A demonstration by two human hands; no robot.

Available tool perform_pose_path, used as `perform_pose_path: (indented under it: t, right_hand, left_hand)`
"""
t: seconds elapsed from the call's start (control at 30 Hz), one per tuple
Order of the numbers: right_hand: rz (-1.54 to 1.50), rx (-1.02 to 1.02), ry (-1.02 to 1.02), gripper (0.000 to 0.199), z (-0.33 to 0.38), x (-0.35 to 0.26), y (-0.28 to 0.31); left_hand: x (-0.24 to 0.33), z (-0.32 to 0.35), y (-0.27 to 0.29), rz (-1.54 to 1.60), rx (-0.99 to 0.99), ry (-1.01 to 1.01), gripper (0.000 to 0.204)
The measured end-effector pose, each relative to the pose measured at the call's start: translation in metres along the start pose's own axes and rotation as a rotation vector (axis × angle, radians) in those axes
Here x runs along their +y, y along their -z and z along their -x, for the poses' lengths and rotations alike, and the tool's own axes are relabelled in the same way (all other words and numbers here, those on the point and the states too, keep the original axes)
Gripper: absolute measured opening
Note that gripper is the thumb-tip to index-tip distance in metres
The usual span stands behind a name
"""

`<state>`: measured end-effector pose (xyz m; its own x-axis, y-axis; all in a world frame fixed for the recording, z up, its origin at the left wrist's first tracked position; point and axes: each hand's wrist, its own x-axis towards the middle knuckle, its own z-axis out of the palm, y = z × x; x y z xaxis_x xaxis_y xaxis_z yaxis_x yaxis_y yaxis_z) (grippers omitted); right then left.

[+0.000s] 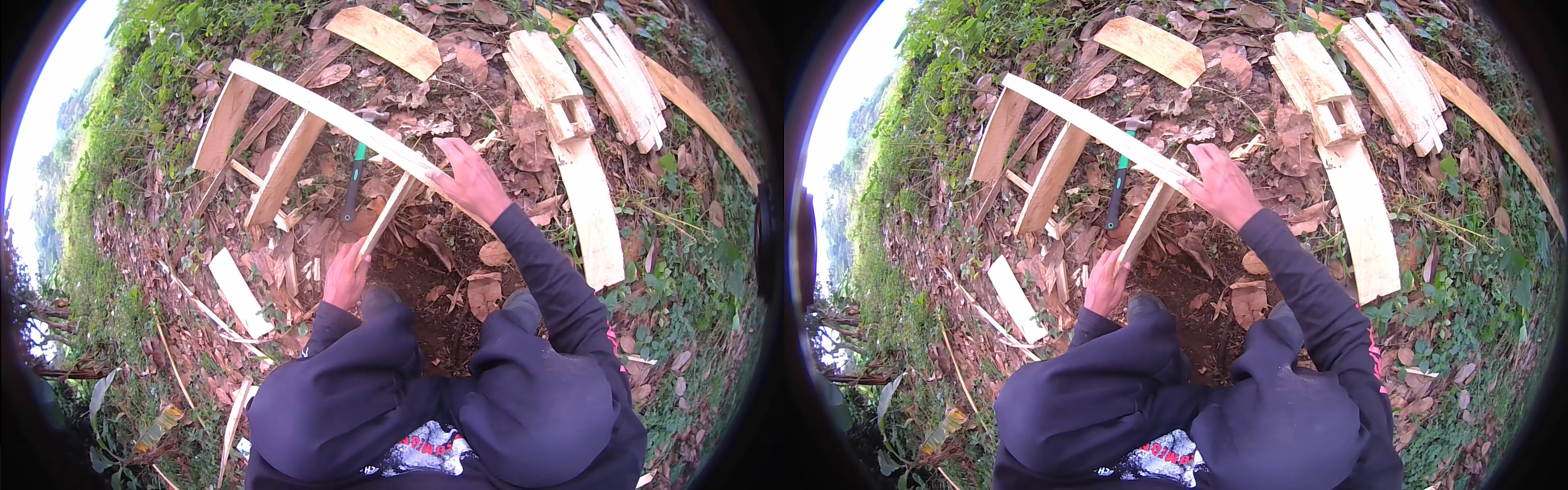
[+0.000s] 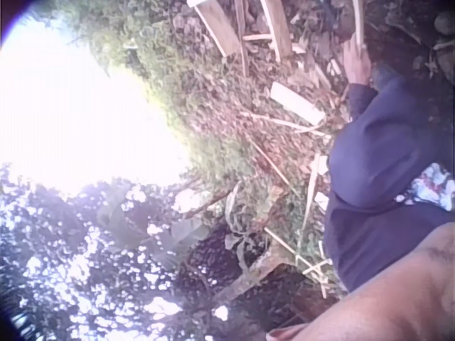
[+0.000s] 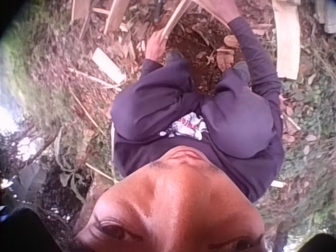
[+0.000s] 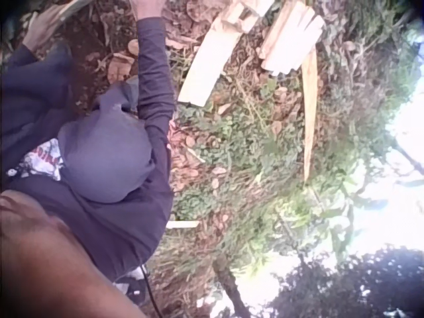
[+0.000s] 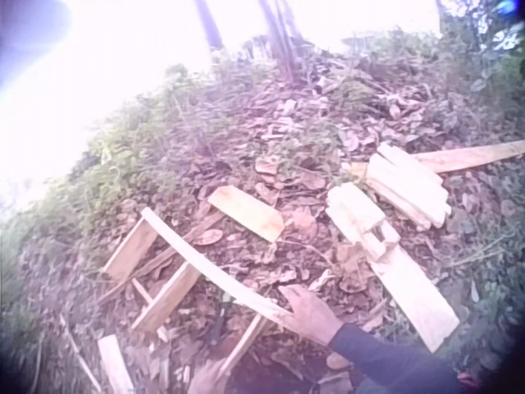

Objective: The person assembles thin wooden strips into a curved frame using a hammer to drive nails. They repeatedly position the strips, tap them into place, and adjust the frame on the ground.

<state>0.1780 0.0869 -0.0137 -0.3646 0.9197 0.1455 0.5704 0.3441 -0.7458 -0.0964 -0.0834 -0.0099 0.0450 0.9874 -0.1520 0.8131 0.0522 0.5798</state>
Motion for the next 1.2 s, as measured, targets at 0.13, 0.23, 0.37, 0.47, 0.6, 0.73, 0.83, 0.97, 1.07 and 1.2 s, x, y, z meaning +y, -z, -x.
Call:
perform_pose_path:
  t: [0.13,0.23,0.37,0.47,0.6,0.73,0.83,0.97,1.07,1.2]
  right_hand:
    - [-0.223,-0.13,-0.068,0.045,-0.02,-0.008,-0.024]
    - [-0.171,-0.11,-0.115,0.036,-0.02,-0.01,-0.037]
    - [-0.266,-0.119,-0.084,0.035,-0.016,-0.022,-0.074]
    - [-0.169,-0.124,-0.082,0.031,-0.012,-0.034,-0.082]
    - [-0.216,-0.159,-0.161,0.031,-0.013,-0.05,-0.103]
    - [-0.292,-0.178,-0.206,0.03,-0.009,-0.051,-0.122]
    - [-0.328,-0.155,-0.199,0.028,-0.007,-0.051,-0.129]
    - [-0.296,-0.199,-0.3,0.026,-0.009,-0.07,-0.127]
    - [-0.3,-0.194,-0.323,0.025,-0.011,-0.071,-0.128]
    - [-0.282,-0.228,-0.334,0.026,-0.015,-0.068,-0.115]
  left_hand:
    - [-0.009,0.016,0.009,0.005,0.019,0.003,0.037]
    - [-0.024,0.01,0.01,0.007,0.009,-0.018,0.037]
    - [-0.061,0.034,0.014,0.029,0.041,-0.029,0.036]
    - [-0.075,0.047,0.022,-0.005,0.02,-0.042,0.035]
    - [-0.097,0.065,0.027,0.001,0.096,-0.06,0.035]
    - [-0.116,0.08,0.042,0.004,0.117,-0.071,0.035]
    - [-0.124,0.084,0.048,-0.016,0.129,-0.075,0.032]
    - [-0.131,0.09,0.053,0.018,0.14,-0.061,0.031]
    - [-0.131,0.092,0.057,0.01,0.152,-0.072,0.031]
    - [-0.123,0.087,0.062,-0.034,0.142,-0.083,0.034]
